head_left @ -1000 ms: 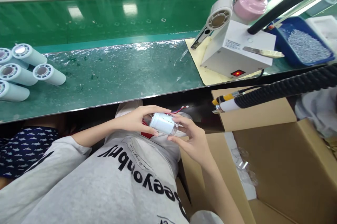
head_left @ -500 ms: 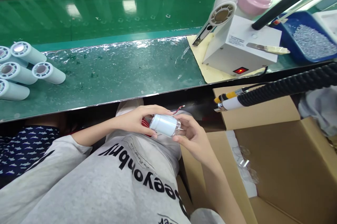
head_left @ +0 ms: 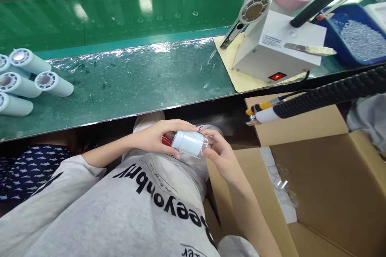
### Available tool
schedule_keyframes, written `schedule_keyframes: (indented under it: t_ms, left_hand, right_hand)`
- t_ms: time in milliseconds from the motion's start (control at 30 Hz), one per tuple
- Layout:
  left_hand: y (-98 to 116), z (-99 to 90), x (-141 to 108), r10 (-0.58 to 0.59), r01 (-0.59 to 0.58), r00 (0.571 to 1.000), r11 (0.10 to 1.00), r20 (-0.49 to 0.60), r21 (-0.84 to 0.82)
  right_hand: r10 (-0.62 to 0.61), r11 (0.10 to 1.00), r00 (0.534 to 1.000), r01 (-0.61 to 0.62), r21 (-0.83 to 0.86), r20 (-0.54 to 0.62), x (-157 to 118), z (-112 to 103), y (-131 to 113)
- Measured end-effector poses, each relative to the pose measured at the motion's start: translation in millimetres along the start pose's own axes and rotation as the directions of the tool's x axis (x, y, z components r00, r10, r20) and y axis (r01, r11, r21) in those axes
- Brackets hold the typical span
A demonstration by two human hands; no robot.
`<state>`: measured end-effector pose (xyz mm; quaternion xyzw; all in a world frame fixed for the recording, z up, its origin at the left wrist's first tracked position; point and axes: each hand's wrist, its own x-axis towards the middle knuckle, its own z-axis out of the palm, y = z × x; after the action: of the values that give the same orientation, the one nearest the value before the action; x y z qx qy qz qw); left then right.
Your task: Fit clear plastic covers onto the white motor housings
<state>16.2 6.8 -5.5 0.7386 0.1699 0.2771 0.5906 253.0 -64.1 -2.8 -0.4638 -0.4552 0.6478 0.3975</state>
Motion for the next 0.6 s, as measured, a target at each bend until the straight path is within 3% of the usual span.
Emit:
schedule_keyframes:
  t_ms: [333, 600]
  left_hand:
    - [0, -0.2, -1, 0.055, -0.055, 0.998, 0.998, 0.022, 0.031]
    - [-1, 0.3, -2, -0.027, 0.027, 1.0, 1.0, 0.014, 0.002]
  right_hand:
    - [0.158, 0.981, 0.987, -0.156, 0.115, -0.009, 2, 4, 13]
    - [0.277, 0.934, 0.96, -0.281, 0.222, 0.046, 7, 15, 7]
